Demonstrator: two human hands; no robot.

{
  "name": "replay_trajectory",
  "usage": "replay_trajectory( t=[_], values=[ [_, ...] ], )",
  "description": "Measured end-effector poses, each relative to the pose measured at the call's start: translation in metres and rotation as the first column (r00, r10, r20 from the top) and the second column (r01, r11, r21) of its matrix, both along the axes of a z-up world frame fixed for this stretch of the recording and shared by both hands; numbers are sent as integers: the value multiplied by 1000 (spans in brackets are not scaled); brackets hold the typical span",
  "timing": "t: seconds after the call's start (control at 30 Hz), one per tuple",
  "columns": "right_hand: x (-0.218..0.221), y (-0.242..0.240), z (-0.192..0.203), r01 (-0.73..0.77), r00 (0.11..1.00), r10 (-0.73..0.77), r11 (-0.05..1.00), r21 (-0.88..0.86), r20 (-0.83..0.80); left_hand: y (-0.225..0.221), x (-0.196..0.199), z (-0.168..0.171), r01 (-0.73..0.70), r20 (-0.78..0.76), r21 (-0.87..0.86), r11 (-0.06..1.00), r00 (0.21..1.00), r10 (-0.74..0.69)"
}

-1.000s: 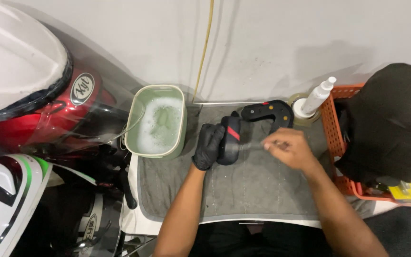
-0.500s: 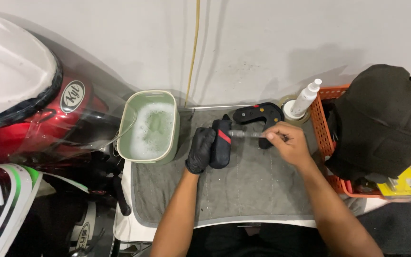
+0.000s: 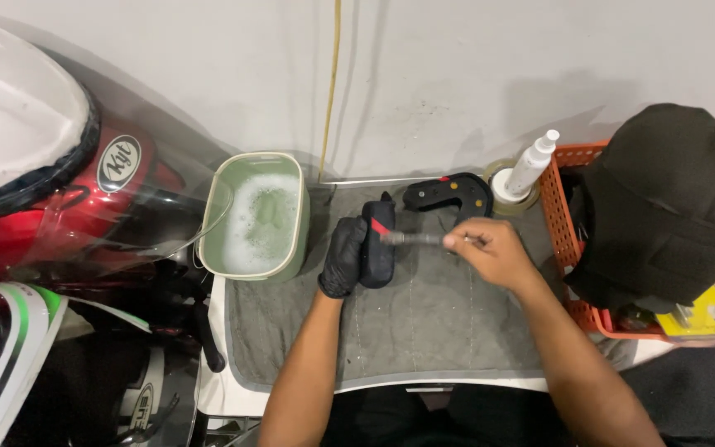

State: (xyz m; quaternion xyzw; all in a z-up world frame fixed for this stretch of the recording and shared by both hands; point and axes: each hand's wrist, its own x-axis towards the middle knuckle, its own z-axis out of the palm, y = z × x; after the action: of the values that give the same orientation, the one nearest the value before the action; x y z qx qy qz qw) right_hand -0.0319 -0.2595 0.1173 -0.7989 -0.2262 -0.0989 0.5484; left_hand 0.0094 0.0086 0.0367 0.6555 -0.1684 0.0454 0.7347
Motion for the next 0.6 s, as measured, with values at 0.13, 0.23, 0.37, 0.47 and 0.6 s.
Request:
replay_trajectory(
  t=[0.13,0.23,0.37,0.47,0.6],
  values=[
    [-1,3,-3,97,994,-94,994,-54,60,-2,-4,-5,-86,-14,7,996,996,86],
    [1,5,-5,147,984,-143,988,-36,106,-3,-4,-1,-40,-69,-51,998,997,36],
    [2,2,-11,171,979,-165,984,-46,118,-6,-10,5,-7,-56,-14,1000,998,6],
    [3,3,-10,179,980,-174,983,-39,99,-8,-5,5,3,-69,4,1000,998,-3],
    [4,-3,-10,183,982,-183,983,1,50,-2,9,-28,-23,-10,148,989,1000,25]
  ],
)
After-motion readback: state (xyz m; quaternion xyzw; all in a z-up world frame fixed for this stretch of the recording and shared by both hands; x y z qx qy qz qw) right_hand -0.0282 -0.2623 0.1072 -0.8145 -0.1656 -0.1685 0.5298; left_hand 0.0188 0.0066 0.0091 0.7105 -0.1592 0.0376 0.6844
